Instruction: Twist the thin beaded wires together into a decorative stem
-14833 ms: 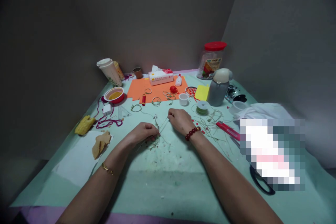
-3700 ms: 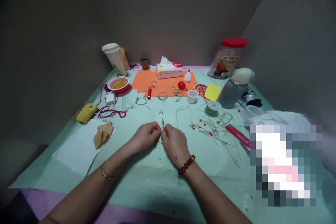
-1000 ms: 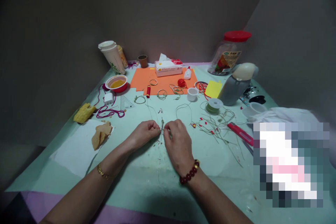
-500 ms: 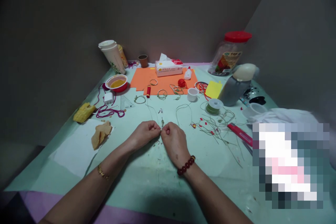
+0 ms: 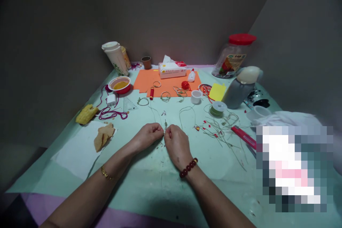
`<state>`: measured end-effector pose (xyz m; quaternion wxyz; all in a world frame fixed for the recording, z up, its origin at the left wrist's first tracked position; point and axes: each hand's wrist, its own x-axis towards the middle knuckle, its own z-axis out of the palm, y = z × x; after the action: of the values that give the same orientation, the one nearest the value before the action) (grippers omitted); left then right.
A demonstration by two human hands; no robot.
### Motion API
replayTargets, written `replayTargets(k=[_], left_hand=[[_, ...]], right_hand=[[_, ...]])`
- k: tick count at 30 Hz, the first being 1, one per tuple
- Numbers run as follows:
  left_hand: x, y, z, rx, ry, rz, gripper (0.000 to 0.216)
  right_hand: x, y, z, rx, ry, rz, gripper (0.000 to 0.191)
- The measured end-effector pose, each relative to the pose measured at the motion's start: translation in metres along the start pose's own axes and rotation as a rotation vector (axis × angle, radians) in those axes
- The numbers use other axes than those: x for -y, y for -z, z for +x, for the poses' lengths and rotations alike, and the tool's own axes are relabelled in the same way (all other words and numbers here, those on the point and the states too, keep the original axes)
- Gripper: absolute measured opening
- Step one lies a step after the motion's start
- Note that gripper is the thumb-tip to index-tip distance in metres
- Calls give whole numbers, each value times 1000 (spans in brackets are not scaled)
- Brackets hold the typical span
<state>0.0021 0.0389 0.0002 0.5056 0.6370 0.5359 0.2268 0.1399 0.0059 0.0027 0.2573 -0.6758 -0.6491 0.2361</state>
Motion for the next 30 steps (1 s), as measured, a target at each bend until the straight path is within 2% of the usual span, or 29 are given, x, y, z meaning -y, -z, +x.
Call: replayTargets(k=[5, 8, 11, 22, 30], left_hand=[[1, 0, 0, -8, -7, -4, 19], [3, 0, 1, -3, 2, -12, 19], [4, -1, 1, 4, 17, -10, 20], [0, 0, 3, -2, 25, -7, 20], [-5, -1, 7, 29, 49, -172, 20]], right_hand=[[-3, 1, 0, -8, 63, -12, 16], [-3, 5, -1, 18, 28, 94, 15], [-1, 8, -1, -15, -13, 165, 12], [-3, 6, 2, 9, -24, 158, 14], [-3, 10, 4, 31, -36, 158, 14]])
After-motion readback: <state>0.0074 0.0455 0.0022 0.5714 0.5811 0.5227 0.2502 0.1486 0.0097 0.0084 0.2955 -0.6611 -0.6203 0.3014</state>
